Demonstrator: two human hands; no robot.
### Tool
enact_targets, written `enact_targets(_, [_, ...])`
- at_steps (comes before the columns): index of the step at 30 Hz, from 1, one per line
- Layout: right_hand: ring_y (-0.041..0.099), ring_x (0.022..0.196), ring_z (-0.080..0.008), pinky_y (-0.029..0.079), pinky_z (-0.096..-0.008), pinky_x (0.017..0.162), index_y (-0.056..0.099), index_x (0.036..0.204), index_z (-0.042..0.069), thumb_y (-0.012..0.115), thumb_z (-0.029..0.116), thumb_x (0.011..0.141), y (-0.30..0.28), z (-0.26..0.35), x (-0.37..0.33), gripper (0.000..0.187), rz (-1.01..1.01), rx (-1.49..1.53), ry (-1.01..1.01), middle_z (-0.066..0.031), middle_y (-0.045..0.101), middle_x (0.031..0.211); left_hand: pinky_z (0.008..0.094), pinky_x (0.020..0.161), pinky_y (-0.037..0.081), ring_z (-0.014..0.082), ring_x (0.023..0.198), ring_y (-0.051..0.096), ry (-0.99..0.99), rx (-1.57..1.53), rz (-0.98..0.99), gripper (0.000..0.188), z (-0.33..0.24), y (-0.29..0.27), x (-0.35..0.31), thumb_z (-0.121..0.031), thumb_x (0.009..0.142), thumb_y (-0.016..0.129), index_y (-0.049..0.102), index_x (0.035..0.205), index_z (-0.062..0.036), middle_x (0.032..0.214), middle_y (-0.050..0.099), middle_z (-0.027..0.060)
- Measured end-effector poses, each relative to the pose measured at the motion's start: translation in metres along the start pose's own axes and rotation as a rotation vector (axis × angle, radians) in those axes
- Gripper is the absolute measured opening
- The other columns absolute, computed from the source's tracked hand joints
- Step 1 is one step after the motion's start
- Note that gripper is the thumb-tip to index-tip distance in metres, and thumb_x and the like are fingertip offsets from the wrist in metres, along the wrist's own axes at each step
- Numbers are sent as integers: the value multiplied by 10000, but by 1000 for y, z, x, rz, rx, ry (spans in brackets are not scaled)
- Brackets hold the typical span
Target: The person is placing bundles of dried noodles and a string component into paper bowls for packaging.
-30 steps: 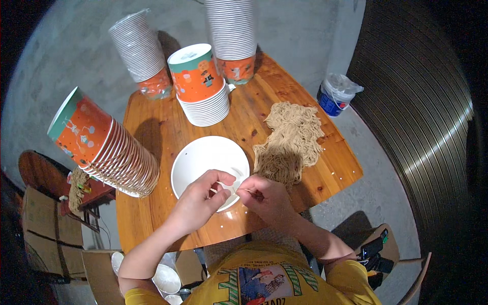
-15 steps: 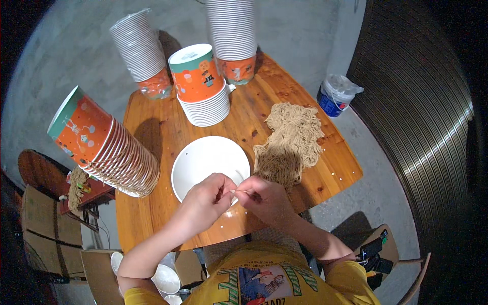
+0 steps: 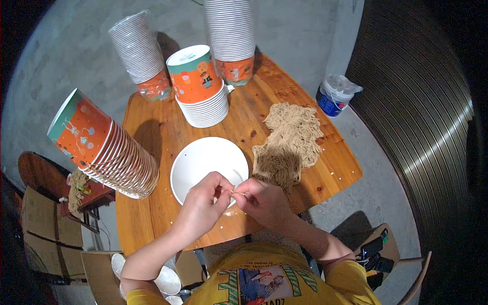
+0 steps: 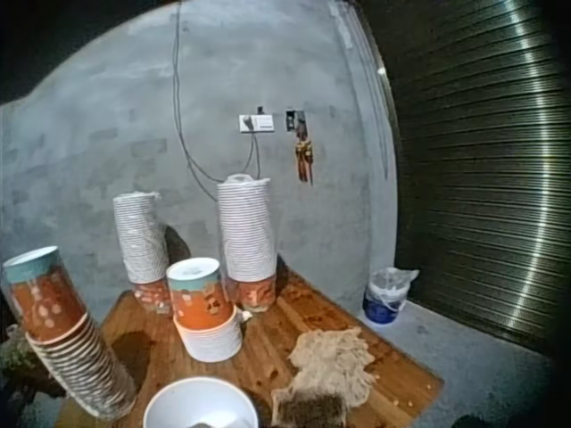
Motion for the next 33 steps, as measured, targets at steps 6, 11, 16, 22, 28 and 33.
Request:
enact_targets(6, [574, 593, -169, 470, -291, 532, 539, 898, 68, 667, 93, 811, -5, 2, -3, 156, -51, -6, -15, -70, 584, 740, 257, 668, 460, 114, 708, 539, -27, -102, 21, 135, 1, 4, 3, -9, 844, 582, 494, 944, -25, 772, 553, 35])
enact_targets(11, [534, 571, -127, 447, -271, 514, 535, 901, 56, 633, 82, 833, -10, -2, -4, 122, -128, 34, -10, -57, 570, 724, 243, 699, 442, 93, 731, 507, -31, -201, 72, 245, -1, 9, 5, 9, 846, 578, 439, 1040, -47, 801, 529, 8])
enact_targets(16, [492, 574, -86, 414, -248, 511, 534, 934, 41, 592, 115, 865, -6, -12, -4, 117, -36, 80, 194, -38, 537, 690, 238, 695, 434, 84, 726, 494, -8, -277, 89, 285, 2, 11, 6, 19, 846, 578, 419, 1073, -48, 811, 526, 4])
enact_targets(22, [561, 686, -260, 488, -338, 619, 553, 974, 73, 584, 142, 870, -13, -16, -9, 129, -96, 17, 148, -115, 541, 829, 218, 707, 417, 64, 747, 482, -73, -365, 99, 286, 3, 12, 9, 18, 847, 586, 419, 1070, -45, 826, 522, -11])
enact_targets(28, [586, 780, -289, 508, -378, 604, 576, 999, 125, 624, 139, 820, -16, 6, -4, 186, 7, -264, -82, -105, 542, 900, 211, 707, 411, 58, 749, 479, -114, -371, 117, 295, 5, 13, 8, 6, 848, 597, 415, 1076, -43, 829, 520, -13])
enact_targets(33, [591, 746, -267, 512, -360, 563, 589, 974, 152, 660, 145, 782, -16, 16, 2, 205, 97, -363, -137, -71, 542, 886, 219, 701, 417, 67, 735, 491, -143, -353, 103, 309, 8, 12, 7, -18, 852, 607, 410, 1090, -32, 795, 529, -7])
Point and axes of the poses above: each hand's wrist, its own x-axis towards the middle knuckle, its own y-axis out of the palm, z = x × y, the point moved 9 cm from there along x, towards the middle knuckle
